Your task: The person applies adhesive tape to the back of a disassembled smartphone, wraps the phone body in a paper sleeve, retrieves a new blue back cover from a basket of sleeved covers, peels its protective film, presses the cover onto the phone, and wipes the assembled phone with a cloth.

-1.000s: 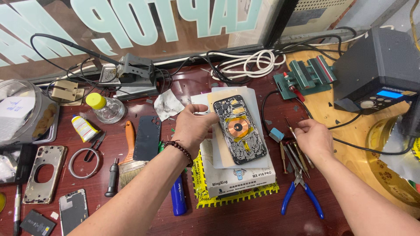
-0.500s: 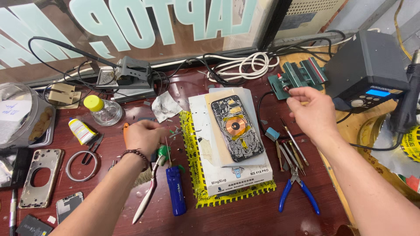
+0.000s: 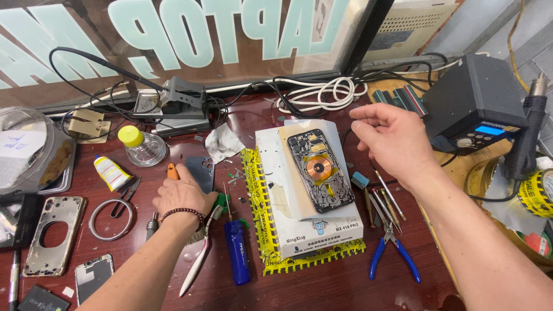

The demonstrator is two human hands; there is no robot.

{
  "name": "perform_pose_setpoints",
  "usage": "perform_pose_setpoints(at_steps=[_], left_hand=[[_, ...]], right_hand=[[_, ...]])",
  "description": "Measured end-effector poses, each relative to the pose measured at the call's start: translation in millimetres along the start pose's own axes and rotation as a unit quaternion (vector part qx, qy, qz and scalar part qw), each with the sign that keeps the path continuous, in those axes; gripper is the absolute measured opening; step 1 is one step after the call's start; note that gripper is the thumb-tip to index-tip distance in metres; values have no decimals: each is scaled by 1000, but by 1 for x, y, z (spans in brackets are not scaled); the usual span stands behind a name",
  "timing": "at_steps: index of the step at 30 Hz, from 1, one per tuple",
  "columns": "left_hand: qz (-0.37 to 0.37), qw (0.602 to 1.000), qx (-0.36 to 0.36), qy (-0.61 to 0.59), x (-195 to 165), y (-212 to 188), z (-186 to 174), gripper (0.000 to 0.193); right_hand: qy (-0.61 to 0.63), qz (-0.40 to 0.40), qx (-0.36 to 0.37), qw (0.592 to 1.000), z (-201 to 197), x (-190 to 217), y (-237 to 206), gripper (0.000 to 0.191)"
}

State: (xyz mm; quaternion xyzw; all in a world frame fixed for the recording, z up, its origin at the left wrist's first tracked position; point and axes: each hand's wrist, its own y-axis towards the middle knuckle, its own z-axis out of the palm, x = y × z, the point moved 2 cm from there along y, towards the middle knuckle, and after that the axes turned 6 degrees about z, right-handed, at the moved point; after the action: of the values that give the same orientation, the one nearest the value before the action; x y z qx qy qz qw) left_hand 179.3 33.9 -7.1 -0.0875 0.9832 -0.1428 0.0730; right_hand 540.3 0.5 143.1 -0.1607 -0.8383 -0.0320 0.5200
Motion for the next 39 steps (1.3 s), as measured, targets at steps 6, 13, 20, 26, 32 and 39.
perform_pose_setpoints(at_steps=[6, 13, 20, 26, 32, 39], left_hand=[[33, 999, -5, 40, -8, 1, -2, 126], [1, 1000, 16, -2, -3, -10, -2, 128], [-22, 998, 1, -54, 11, -3, 11, 119], [-37, 984, 18, -172, 27, 0, -14, 124], [64, 699, 135, -699, -27, -30, -81, 112], [191, 532, 289, -773, -124, -95, -95, 113]], right_hand=[[3, 7, -4, 1000, 0, 2, -6, 28], [-7, 22, -13, 1000, -3, 4, -12, 27], [-8, 22, -11, 1000, -2, 2, -12, 26], [19, -36, -41, 998, -17, 17, -18, 27], [96, -34, 25, 995, 1, 52, -33, 29], [123, 42, 113, 985, 45, 61, -58, 30]])
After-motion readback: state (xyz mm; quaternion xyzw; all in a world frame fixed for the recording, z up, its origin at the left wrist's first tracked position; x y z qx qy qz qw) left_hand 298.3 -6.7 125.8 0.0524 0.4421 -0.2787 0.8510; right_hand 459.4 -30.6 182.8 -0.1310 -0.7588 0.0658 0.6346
